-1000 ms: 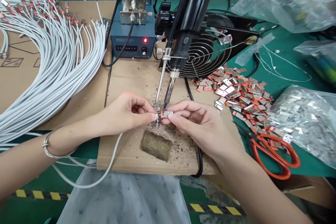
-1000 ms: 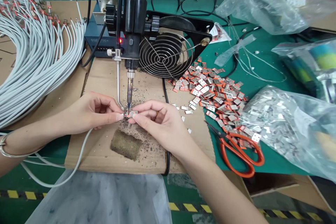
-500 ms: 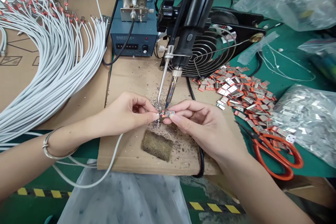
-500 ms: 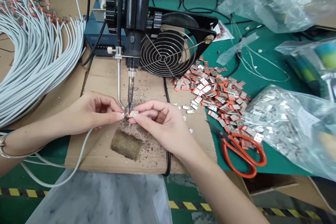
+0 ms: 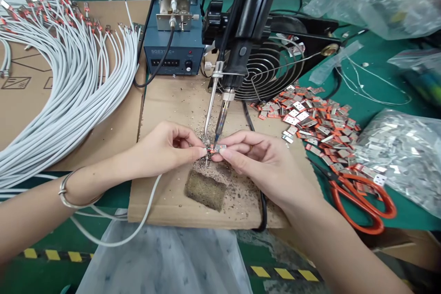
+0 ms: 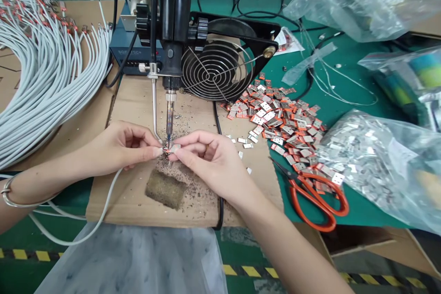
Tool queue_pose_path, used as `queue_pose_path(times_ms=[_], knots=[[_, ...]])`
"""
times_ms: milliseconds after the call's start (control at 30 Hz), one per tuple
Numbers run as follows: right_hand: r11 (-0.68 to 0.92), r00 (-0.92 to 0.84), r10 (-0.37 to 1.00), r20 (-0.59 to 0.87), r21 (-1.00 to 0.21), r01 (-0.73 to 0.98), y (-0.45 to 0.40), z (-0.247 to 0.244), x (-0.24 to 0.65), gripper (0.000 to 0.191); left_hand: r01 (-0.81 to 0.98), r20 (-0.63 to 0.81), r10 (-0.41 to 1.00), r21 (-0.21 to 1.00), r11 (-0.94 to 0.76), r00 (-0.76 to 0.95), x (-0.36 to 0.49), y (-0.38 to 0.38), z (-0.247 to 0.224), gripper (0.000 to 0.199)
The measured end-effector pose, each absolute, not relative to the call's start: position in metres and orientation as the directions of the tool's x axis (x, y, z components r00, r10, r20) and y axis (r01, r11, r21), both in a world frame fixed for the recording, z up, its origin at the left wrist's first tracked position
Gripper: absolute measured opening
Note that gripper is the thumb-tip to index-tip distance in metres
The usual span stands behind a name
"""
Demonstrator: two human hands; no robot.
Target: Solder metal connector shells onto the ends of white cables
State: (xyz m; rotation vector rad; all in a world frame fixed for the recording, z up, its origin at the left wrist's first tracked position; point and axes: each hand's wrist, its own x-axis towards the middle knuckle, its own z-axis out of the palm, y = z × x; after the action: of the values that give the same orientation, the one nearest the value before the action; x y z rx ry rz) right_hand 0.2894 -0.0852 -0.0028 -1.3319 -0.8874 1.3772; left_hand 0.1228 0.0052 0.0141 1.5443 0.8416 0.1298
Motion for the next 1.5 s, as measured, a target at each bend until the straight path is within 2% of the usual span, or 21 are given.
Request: queue_pose_path(times_ms=[300,933,1500], knots=[[-0.227,0.05,0.969,-0.241,-0.953,-0.199,-0.0857,-0.0031,0.2913,0.008,0.404,-0.379,0.568,0.91,0.087,0.731,0.1228,0.0042,0.0126,0.013],[-0.277,0.088,0.956,-0.281,-0.959,-0.058,-0.0847,-0.0022,0.2902,0.015,0.454,-0.395,0.584,0.889,0.05,0.709,0.126,0.0055,0.0153,0.012],[-0.262,0.069,0.959,-0.273,-0.955,-0.138,-0.0847,-0.0006,0.2905,0.01,0.462,-0.404,0.559,0.886,0.042,0.724,0.1226,0.004,0.0145,0.016]])
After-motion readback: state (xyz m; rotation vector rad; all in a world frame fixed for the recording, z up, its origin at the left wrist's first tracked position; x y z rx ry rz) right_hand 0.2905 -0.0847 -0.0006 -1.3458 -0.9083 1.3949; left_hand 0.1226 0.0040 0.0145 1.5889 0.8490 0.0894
